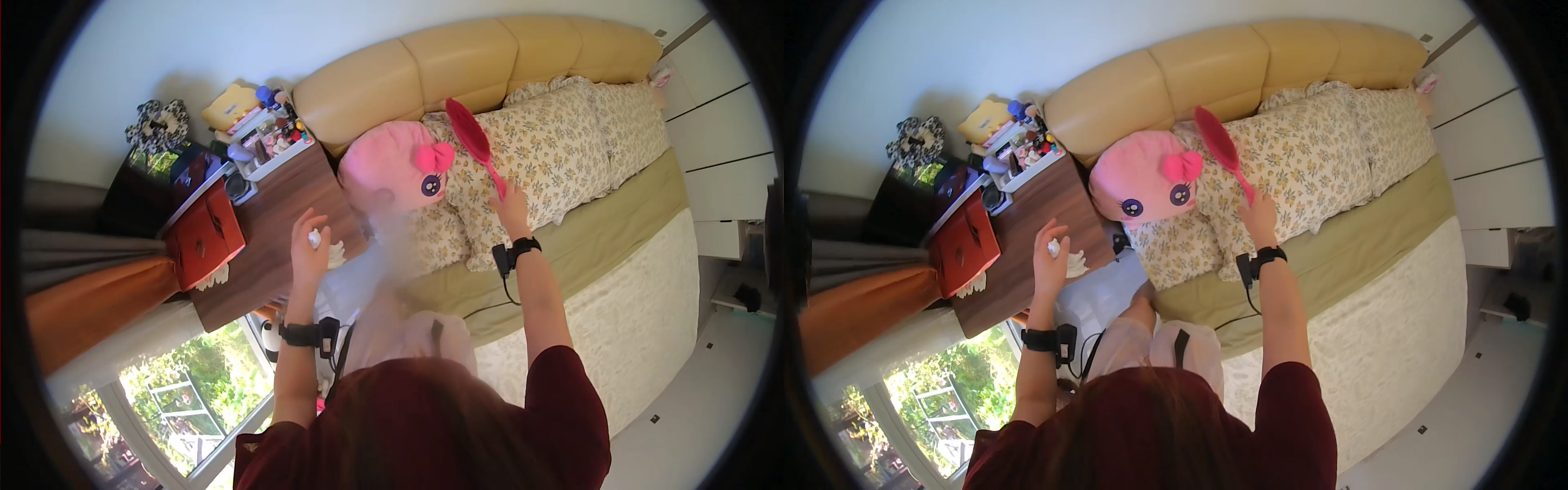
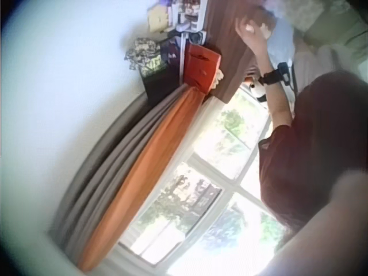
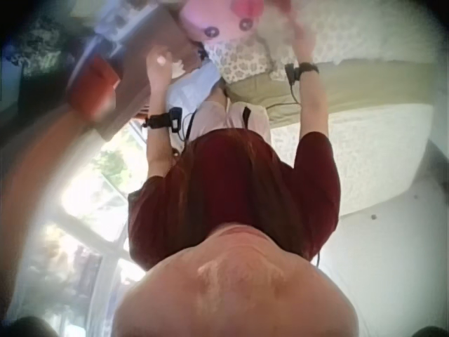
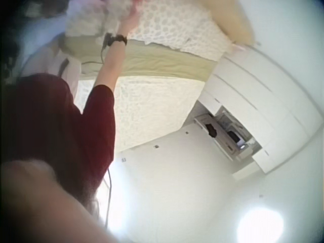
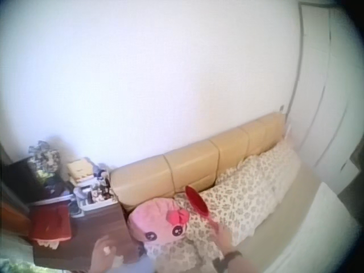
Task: The person washes a cloth in a sink, uses a brush to clean a bed surface, and then wipes a desk and several cosmetic containers using the damp cloth.
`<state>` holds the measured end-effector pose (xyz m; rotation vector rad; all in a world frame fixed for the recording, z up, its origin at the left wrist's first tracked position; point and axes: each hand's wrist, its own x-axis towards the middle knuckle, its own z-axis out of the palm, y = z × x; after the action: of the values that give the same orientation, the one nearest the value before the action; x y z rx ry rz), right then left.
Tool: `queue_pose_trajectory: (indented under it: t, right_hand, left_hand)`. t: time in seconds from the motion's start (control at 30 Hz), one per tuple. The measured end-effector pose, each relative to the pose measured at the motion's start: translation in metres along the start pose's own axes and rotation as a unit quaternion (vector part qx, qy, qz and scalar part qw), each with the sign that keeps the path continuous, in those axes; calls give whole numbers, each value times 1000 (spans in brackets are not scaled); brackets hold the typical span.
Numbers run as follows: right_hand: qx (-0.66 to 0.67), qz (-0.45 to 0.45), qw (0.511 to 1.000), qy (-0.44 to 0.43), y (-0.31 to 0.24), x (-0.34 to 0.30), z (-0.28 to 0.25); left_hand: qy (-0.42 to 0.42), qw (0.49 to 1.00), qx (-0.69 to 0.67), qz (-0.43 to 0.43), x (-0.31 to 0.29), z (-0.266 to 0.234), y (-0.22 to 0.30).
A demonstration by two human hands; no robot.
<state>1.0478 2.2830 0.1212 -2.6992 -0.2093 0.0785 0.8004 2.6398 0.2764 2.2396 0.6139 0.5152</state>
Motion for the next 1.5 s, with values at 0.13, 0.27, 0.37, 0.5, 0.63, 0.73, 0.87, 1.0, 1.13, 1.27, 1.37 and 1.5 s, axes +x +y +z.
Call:
queue_pose_trajectory:
  t: [0.13, 0.27, 0.37, 0.5, 0.63, 0.73, 0.87, 1.0, 1.13, 1.27, 1.37, 1.5]
  right_hand:
    - [-83, -19, 995, 51, 8, 6, 21]
    - [-10, -7, 1000, 0, 22, 16, 14]
    - [163, -92, 977, 102, 26, 11, -12]
    - [411, 144, 900, 2, 55, -9, -56]
    - [428, 203, 879, 42, 74, -3, -88]
    - [410, 223, 884, -25, 65, 18, -97]
    - [449, 225, 865, -24, 46, 34, -84]
    - [448, 216, 866, -48, 40, 32, -59]
    - [458, 210, 862, -54, 44, 24, -50]
    - [485, 215, 846, -54, 39, 24, -53]
    - [499, 212, 838, -65, 43, 16, -55]
    - [471, 212, 845, -137, 25, -1, -57]
  left_hand:
    - [-59, 998, -11, 0, 8, 44, 2]
    - [-129, 991, -25, 0, 24, 87, -1]
    - [-176, 983, -49, 31, 48, 122, -6]
    - [-188, 975, -85, 80, 81, 168, -7]
    - [-207, 971, -96, 78, 107, 201, 8]
    - [-220, 971, -59, 75, 129, 219, 21]
    - [-240, 970, -9, 45, 166, 261, 39]
    - [-227, 964, 22, 133, 198, 334, 24]
    - [-260, 952, 95, 131, 212, 381, 13]
    - [-242, 956, 100, 129, 214, 385, 7]
    - [-251, 966, 50, 34, 205, 348, 36]
    - [-266, 963, 33, 16, 188, 260, 51]
